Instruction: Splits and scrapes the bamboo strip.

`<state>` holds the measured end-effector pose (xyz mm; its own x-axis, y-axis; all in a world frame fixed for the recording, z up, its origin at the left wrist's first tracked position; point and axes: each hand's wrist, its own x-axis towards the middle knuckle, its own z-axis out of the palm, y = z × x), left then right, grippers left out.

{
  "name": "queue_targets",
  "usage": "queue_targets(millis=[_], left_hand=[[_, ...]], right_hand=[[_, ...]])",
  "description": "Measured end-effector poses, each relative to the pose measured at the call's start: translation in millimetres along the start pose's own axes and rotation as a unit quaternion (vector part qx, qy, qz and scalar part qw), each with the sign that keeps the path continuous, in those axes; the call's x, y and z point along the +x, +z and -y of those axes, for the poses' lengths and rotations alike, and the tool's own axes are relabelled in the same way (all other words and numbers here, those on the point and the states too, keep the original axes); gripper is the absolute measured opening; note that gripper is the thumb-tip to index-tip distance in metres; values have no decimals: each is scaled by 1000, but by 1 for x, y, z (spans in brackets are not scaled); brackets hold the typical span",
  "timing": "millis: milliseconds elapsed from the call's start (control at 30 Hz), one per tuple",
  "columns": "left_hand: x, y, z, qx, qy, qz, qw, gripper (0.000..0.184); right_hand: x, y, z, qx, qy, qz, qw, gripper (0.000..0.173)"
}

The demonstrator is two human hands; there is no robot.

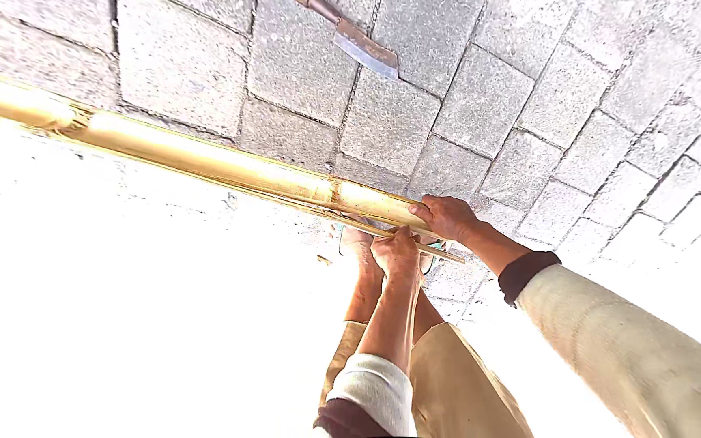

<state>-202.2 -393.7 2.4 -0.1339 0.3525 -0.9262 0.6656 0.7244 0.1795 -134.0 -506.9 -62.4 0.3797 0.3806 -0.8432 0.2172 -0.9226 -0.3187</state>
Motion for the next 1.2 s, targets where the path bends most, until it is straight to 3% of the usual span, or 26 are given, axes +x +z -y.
queue_targets(millis=[167, 400, 567, 733, 967, 1200], left_hand=[[25, -2, 13, 69, -20, -38, 997, 9], [60, 10, 12, 60, -44, -7, 997, 14], [81, 19, 14, 84, -68, -32, 994, 17], [78, 14, 15, 157, -63, -59, 984, 19], [75, 15, 13, 145, -64, -53, 986, 22], [71, 15, 13, 248, -53, -96, 962, 30]], right_hand=[[-47, 5, 18, 101, 89, -152, 979, 45], [-88, 48, 22, 122, 149, 3, 981, 41], [-82, 60, 37, 177, 209, -36, 961, 40], [-74, 60, 46, 170, 260, 7, 951, 34], [-66, 50, 49, 137, 277, 26, 951, 31], [-68, 48, 50, 118, 261, 41, 957, 34]])
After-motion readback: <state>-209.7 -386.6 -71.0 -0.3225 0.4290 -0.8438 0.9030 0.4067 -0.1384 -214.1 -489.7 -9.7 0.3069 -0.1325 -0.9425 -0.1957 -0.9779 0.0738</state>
